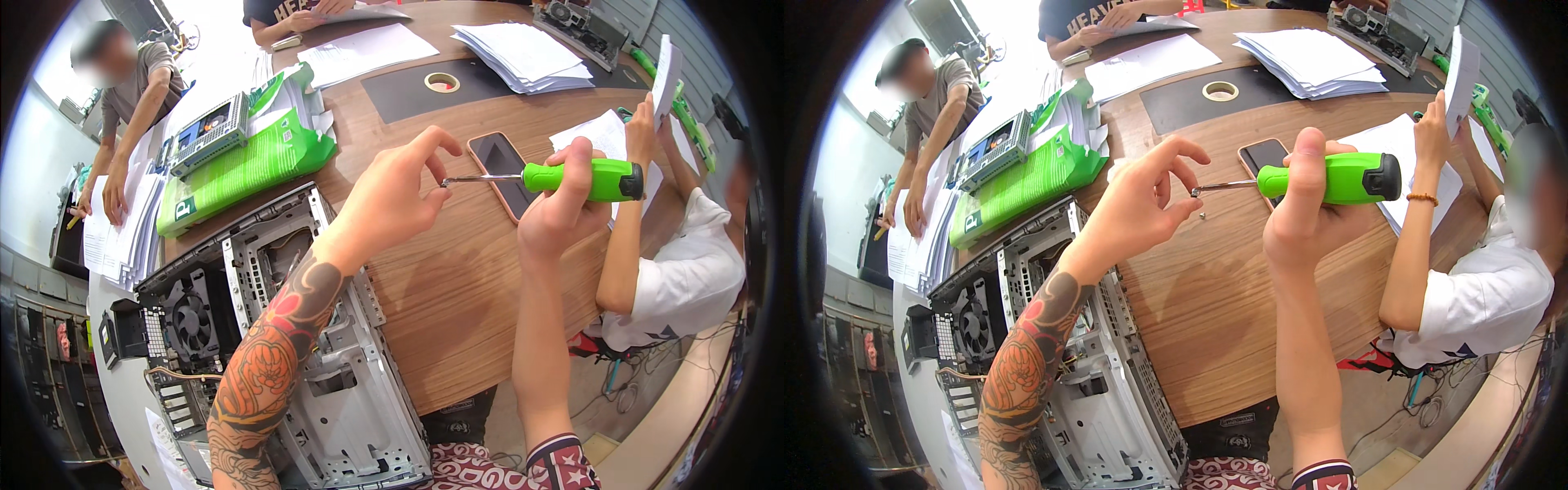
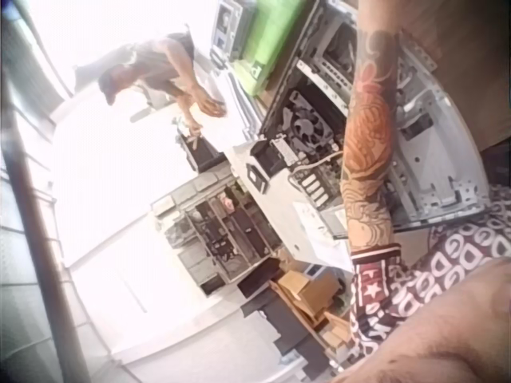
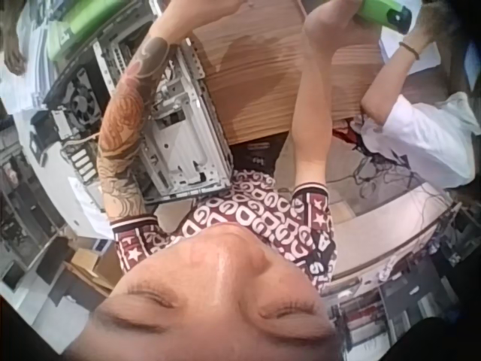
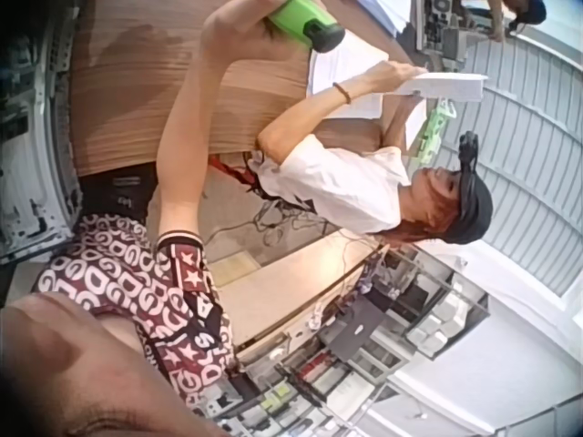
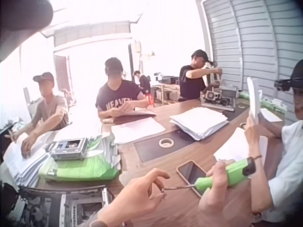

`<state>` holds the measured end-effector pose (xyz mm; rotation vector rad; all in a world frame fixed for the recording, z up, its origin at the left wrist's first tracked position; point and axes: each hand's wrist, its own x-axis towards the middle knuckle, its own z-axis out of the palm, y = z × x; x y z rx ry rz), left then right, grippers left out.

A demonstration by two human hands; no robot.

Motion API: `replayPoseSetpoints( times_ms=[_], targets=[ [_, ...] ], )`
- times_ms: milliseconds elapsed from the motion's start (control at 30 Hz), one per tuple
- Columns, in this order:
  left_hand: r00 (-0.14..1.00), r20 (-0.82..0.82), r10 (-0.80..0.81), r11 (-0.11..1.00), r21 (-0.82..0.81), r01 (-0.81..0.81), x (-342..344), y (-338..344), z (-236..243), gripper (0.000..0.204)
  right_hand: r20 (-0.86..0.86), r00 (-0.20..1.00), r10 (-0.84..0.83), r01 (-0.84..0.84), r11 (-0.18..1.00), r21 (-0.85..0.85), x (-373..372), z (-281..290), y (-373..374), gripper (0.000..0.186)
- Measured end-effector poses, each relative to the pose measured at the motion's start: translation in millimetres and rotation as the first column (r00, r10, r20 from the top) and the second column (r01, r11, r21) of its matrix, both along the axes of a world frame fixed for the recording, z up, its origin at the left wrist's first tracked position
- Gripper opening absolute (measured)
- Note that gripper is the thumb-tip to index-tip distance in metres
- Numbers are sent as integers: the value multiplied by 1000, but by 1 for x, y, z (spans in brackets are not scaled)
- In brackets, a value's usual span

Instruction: The person uses a screwdriver to remove screws from a computer tower, then detaches and removes the heat sink and fan assembly from the motherboard by hand.

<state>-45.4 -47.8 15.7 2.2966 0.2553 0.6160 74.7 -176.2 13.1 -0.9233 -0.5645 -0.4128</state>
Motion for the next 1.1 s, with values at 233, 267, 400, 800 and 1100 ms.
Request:
replayPoseSetpoints(
  times_ms=[233, 267, 400, 800, 1100],
  targets=[
    [1000, 2, 1, 1000, -2, -1, 0, -1, 0, 44, 16, 1000, 14, -14, 1000, 5, 1, -1, 0, 24],
    [1000, -2, -4, 1000, -19, 4, 0, -1, 0, 44, 13, 1000, 23, -24, 1000, 5, 1, 0, 0, 24],
    [1000, -11, -7, 1000, -23, 7, 0, -1, 1, 44, 10, 1000, 14, -14, 1000, -12, -1, 2, 0, 23],
    [998, 64, 4, 1000, -4, -4, 1, 5, -14, 43, 71, 978, -198, 205, 974, -99, 38, -48, 2, 23],
    [999, 36, -9, 1000, -2, 9, 7, 1, -23, 41, 86, 986, -146, 163, 957, -241, 65, -75, -9, 27]
  ],
)
